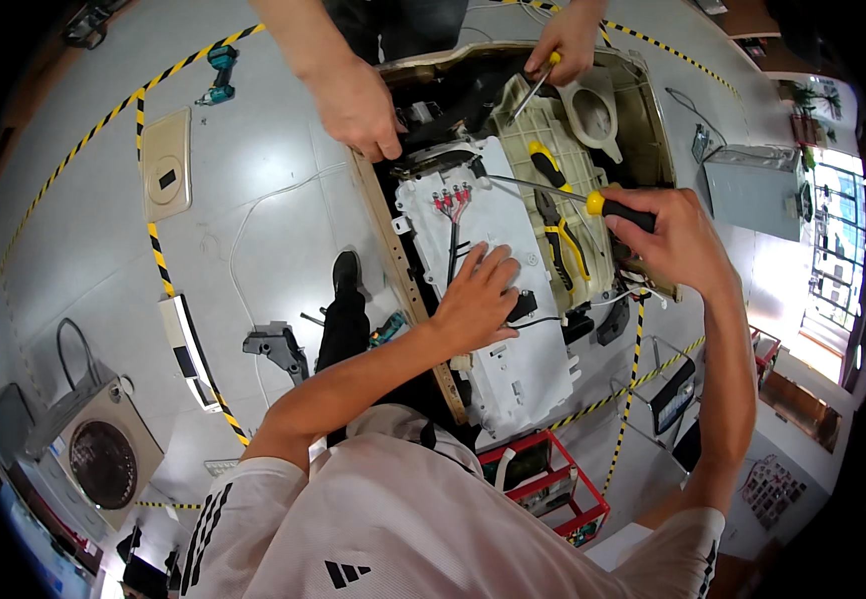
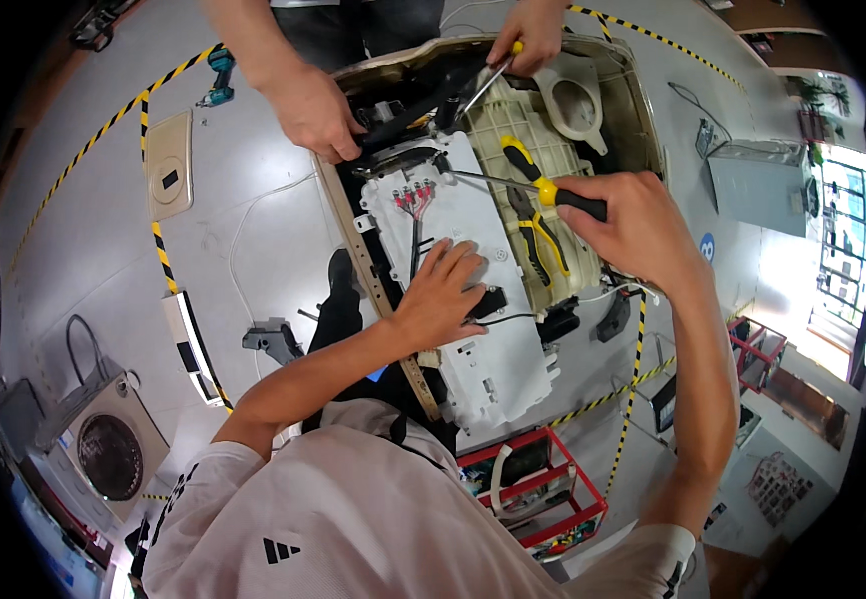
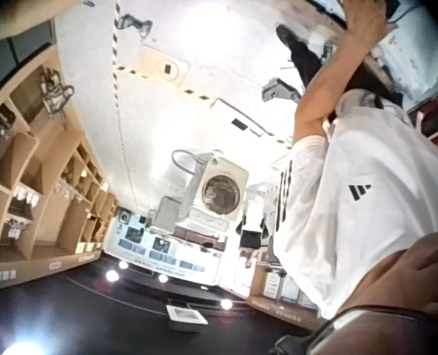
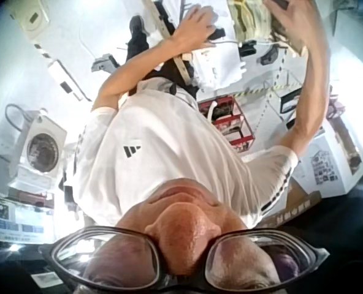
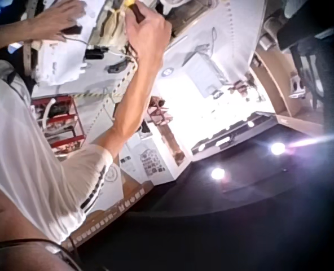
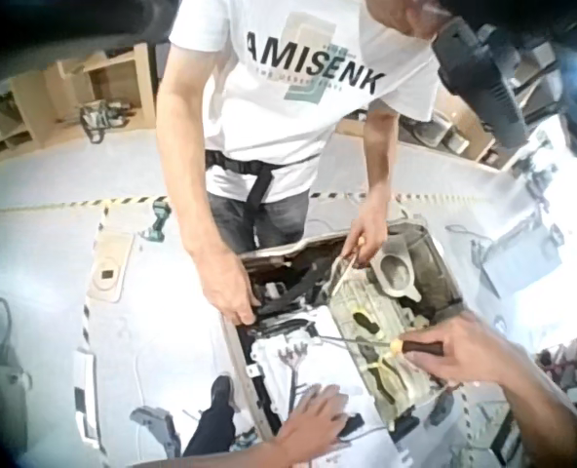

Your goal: The person works on the internal components of a disassembled washing machine, using a screwdriver and pliers to manipulate wires and plastic housings while another person assists by holding the assembly.

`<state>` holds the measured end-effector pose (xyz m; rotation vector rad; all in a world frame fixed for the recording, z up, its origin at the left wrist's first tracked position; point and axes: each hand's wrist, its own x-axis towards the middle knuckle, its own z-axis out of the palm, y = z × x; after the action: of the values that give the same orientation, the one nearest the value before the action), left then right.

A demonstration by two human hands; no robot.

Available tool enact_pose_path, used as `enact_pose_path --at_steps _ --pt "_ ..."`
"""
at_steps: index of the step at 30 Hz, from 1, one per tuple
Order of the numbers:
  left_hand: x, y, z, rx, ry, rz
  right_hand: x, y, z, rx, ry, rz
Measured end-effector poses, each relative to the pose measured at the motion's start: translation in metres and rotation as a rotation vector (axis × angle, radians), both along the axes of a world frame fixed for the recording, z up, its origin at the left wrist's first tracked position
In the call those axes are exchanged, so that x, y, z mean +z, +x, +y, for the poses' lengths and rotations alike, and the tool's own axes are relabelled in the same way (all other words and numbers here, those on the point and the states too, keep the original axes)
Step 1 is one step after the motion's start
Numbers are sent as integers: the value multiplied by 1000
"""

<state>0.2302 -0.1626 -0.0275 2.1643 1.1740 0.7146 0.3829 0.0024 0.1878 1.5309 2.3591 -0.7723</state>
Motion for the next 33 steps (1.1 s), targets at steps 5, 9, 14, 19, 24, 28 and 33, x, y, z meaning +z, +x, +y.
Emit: enact_pose_path --at_steps 5,9,14,19,24,28,33 --pt "-4 0 12 -61 28 -87 8 -12 26 174 18 -31" --pt "-7 -1 22 -145 -31 -91 12 -33 48 309 18 -77" --pt "-10 -1 24 -148 -28 -93 23 -57 68 420 -35 -223" --pt "-14 0 21 -151 -35 -64 18 -69 81 534 41 -109" --pt "-15 0 20 -143 -23 -63 20 -79 83 539 -6 -151" --pt "-15 0 19 -131 1 -57 23 -89 81 475 -45 -321" --pt "-16 0 19 -114 45 -13 20 -95 77 539 33 -346"
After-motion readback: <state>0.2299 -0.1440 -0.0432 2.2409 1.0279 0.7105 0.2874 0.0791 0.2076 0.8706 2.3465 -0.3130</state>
